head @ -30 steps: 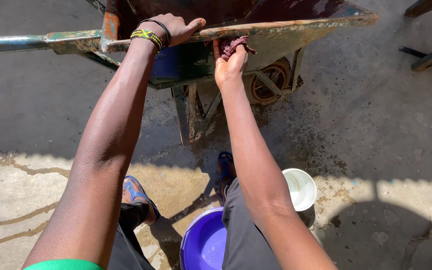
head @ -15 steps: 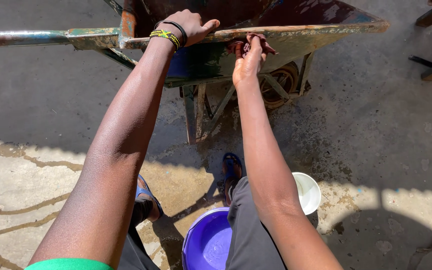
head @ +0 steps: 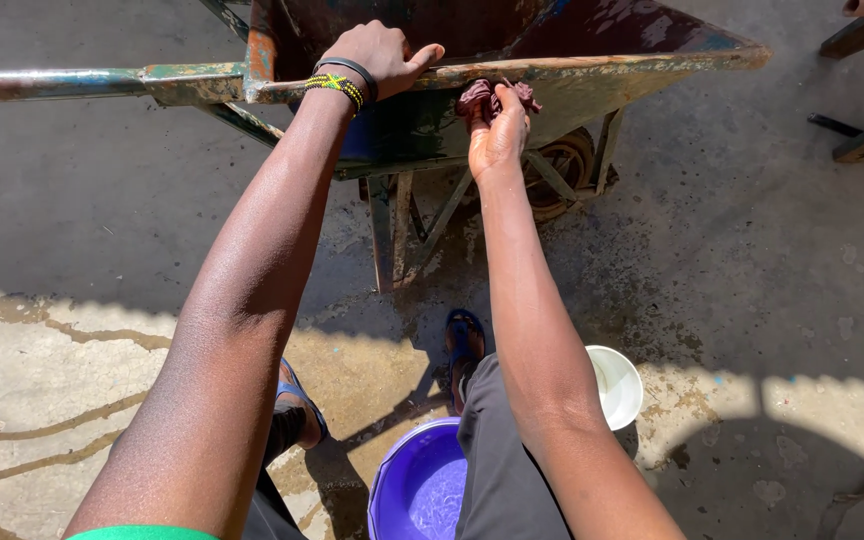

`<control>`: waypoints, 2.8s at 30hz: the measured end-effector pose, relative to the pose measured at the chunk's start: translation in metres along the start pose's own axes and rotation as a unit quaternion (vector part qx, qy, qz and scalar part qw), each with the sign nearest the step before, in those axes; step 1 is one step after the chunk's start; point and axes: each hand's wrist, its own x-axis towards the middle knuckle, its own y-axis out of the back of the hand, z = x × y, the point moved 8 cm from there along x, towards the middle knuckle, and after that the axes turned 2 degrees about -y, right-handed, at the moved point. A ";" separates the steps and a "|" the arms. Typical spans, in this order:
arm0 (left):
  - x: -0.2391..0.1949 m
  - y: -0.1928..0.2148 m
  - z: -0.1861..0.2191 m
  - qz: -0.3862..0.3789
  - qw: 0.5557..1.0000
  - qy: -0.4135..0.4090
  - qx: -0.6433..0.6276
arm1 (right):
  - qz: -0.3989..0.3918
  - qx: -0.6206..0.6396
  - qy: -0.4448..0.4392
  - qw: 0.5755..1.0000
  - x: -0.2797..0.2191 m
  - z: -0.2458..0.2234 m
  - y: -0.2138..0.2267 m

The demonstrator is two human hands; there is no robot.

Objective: The person scrubs the inside of a wheelbarrow with a cloth, repeatedly dipping the cloth into a bucket of water. The person wipes the rim and interior surfaces of the wheelbarrow, then rinses the cloth in a white bucket.

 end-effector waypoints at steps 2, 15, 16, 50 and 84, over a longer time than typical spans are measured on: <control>0.003 -0.003 -0.002 -0.004 1.000 0.004 -0.005 | 0.008 -0.057 -0.019 0.998 -0.023 0.010 -0.006; -0.001 -0.002 0.003 -0.029 1.000 0.003 -0.010 | 0.089 -0.255 -0.001 0.963 0.014 -0.017 0.038; 0.000 -0.004 0.000 -0.030 0.999 0.006 -0.009 | 0.088 -0.256 -0.003 0.963 0.014 -0.014 0.036; -0.004 0.001 0.010 -0.017 0.999 -0.017 0.028 | 0.075 -0.407 0.112 0.903 0.002 0.033 0.020; -0.019 0.016 0.021 -0.097 0.989 0.010 -0.108 | -0.092 -0.630 0.350 0.687 -0.037 -0.015 -0.026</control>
